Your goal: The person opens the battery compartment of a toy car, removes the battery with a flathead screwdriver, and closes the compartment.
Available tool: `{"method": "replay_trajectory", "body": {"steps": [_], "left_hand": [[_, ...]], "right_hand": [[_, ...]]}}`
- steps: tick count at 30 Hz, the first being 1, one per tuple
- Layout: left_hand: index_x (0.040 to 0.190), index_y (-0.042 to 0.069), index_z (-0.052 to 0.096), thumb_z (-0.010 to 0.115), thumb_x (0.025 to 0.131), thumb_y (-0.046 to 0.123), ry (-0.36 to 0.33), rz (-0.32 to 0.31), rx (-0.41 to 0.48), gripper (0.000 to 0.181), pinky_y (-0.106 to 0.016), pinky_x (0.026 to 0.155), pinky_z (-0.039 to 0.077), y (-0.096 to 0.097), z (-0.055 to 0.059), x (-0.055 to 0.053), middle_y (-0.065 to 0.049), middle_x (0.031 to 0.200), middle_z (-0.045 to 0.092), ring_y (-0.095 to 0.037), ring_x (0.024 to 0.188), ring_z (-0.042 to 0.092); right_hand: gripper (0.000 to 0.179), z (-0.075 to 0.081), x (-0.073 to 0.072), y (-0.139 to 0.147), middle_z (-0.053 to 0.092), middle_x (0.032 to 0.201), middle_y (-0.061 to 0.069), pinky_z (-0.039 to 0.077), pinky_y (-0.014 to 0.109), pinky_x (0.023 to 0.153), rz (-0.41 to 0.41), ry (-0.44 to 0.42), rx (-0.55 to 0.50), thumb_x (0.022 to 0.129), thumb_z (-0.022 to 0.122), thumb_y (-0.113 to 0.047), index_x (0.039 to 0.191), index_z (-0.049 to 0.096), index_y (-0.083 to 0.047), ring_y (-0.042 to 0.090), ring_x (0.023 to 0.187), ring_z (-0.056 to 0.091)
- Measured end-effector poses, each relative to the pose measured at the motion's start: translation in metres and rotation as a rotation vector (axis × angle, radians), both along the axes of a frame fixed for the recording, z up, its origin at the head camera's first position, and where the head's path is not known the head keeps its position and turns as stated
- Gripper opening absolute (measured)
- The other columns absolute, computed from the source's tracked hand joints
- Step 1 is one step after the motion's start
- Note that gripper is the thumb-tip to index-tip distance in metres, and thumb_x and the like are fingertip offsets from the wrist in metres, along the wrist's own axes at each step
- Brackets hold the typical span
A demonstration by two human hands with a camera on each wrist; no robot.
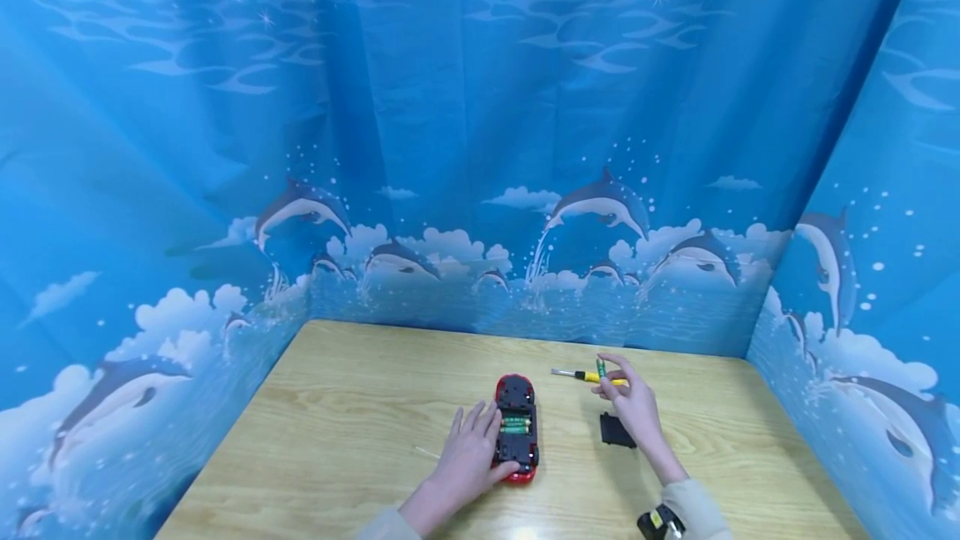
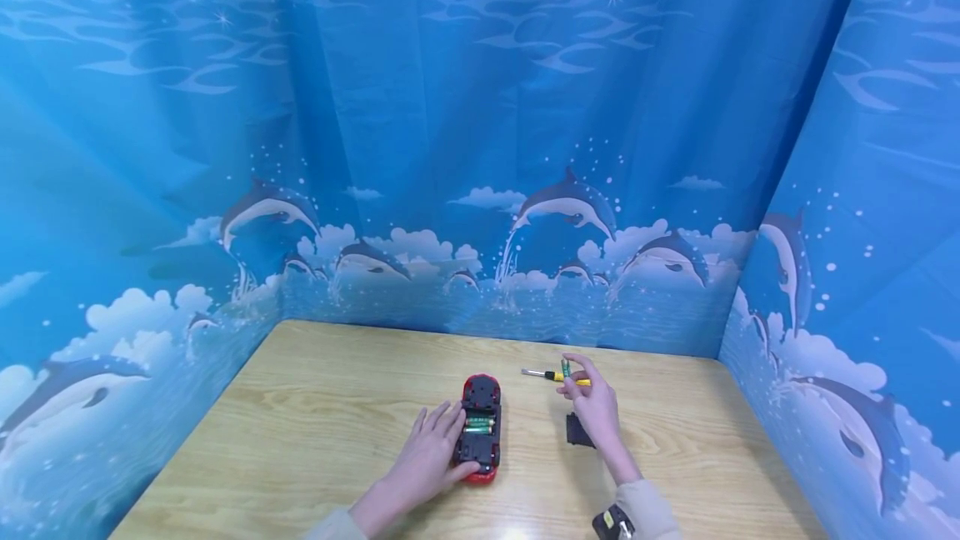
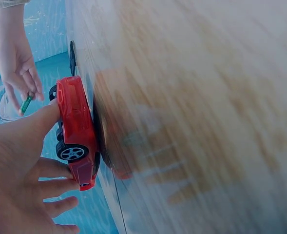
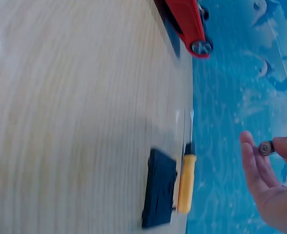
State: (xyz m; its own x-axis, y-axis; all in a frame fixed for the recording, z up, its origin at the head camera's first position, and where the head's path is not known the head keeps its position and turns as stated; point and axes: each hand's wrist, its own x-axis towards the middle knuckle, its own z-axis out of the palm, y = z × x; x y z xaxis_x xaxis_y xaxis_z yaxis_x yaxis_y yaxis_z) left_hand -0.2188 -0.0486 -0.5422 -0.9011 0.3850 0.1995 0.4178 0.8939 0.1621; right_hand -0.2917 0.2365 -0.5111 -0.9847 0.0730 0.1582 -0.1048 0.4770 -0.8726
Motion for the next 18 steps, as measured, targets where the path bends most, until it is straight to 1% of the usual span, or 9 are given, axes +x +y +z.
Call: {"method": "replay_trajectory", "body": {"steps": [4,7,9,12,15,18], "left_hand": [[0.146,0.000,0.051,0.066,0.088,0.063,0.002,0.000,0.006,0.087,-0.059,0.117,0.034,0.000,0.000,0.000,-0.018,0.152,0.047,-0.038,0.140,0.044],[0.146,-0.001,0.051,0.066,0.088,0.063,0.001,0.000,0.010,0.087,-0.059,0.117,0.034,0.000,0.001,0.001,-0.018,0.152,0.048,-0.038,0.140,0.044],[0.145,-0.001,0.052,0.066,0.088,0.063,0.002,0.000,0.012,0.087,-0.060,0.117,0.034,0.000,0.001,0.001,-0.018,0.152,0.048,-0.038,0.140,0.044],[0.145,-0.001,0.052,0.066,0.088,0.063,0.002,0.001,0.010,0.087,-0.059,0.117,0.034,0.000,0.001,0.000,-0.018,0.152,0.049,-0.037,0.141,0.044],[0.145,0.000,0.052,0.066,0.088,0.063,0.005,-0.001,0.003,0.087,-0.059,0.116,0.034,0.000,0.000,0.000,-0.018,0.151,0.049,-0.037,0.140,0.044],[0.145,0.000,0.052,0.065,0.088,0.064,0.006,-0.003,-0.002,0.087,-0.059,0.116,0.034,0.000,0.000,0.000,-0.017,0.151,0.049,-0.037,0.140,0.044]], "right_hand": [[0.045,0.000,-0.002,0.019,0.067,0.111,0.023,0.059,0.044,0.079,-0.039,-0.075,0.041,0.103,0.056,-0.007,0.147,0.049,-0.011,0.040,0.102,0.071],[0.047,-0.001,-0.004,0.034,0.068,0.111,0.023,0.058,0.047,0.082,-0.055,-0.102,0.064,0.102,0.057,-0.010,0.148,0.047,-0.008,0.041,0.103,0.069],[0.047,-0.003,-0.006,0.043,0.068,0.111,0.024,0.058,0.047,0.083,-0.065,-0.108,0.079,0.102,0.058,-0.011,0.148,0.047,-0.006,0.041,0.103,0.069],[0.048,-0.006,-0.009,0.057,0.068,0.113,0.025,0.058,0.040,0.080,-0.085,-0.117,0.100,0.100,0.059,-0.012,0.147,0.048,-0.004,0.038,0.100,0.071],[0.049,-0.009,-0.011,0.070,0.068,0.114,0.024,0.054,0.031,0.074,-0.106,-0.132,0.135,0.099,0.061,-0.014,0.145,0.050,-0.003,0.033,0.097,0.072],[0.050,-0.013,-0.012,0.082,0.067,0.113,0.026,0.051,0.026,0.070,-0.123,-0.146,0.153,0.096,0.064,-0.013,0.142,0.051,0.000,0.027,0.091,0.072]]}}
